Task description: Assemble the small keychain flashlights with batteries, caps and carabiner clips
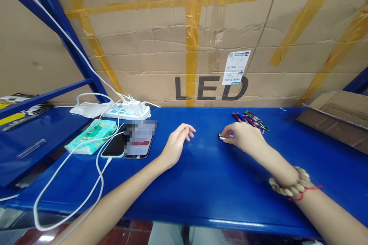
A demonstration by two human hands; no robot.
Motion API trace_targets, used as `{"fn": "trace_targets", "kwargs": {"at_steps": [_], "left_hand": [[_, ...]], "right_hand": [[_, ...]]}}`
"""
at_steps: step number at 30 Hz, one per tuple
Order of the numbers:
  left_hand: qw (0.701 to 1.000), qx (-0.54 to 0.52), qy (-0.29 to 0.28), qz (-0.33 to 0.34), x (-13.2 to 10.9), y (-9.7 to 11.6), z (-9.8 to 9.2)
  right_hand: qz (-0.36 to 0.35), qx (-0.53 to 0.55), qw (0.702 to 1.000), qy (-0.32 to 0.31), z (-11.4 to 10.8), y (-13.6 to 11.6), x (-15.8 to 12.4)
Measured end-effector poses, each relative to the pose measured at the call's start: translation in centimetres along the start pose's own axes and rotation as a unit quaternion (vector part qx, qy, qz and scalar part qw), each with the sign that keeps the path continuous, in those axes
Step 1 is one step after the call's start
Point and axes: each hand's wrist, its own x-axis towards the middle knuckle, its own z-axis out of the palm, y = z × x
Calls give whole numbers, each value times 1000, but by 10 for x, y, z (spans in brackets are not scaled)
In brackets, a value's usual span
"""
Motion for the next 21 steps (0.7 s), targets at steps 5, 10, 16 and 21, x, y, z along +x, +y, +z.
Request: {"fn": "trace_targets", "kwargs": {"at_steps": [5, 10, 16, 21], "left_hand": [[1000, 4, -3, -5, 1, -1, 0], [1000, 3, -1, 1, 1, -3, 0], [1000, 0, -2, 4, 2, -5, -1], [1000, -2, -3, 10, 2, -6, -1]], "right_hand": [[-45, 6, 999, 13, 5, -1, 1], [-32, 42, 997, 48, 3, 2, 6], [43, -13, 991, 125, 9, 27, 21], [70, -67, 993, 72, 20, 43, 30]]}}
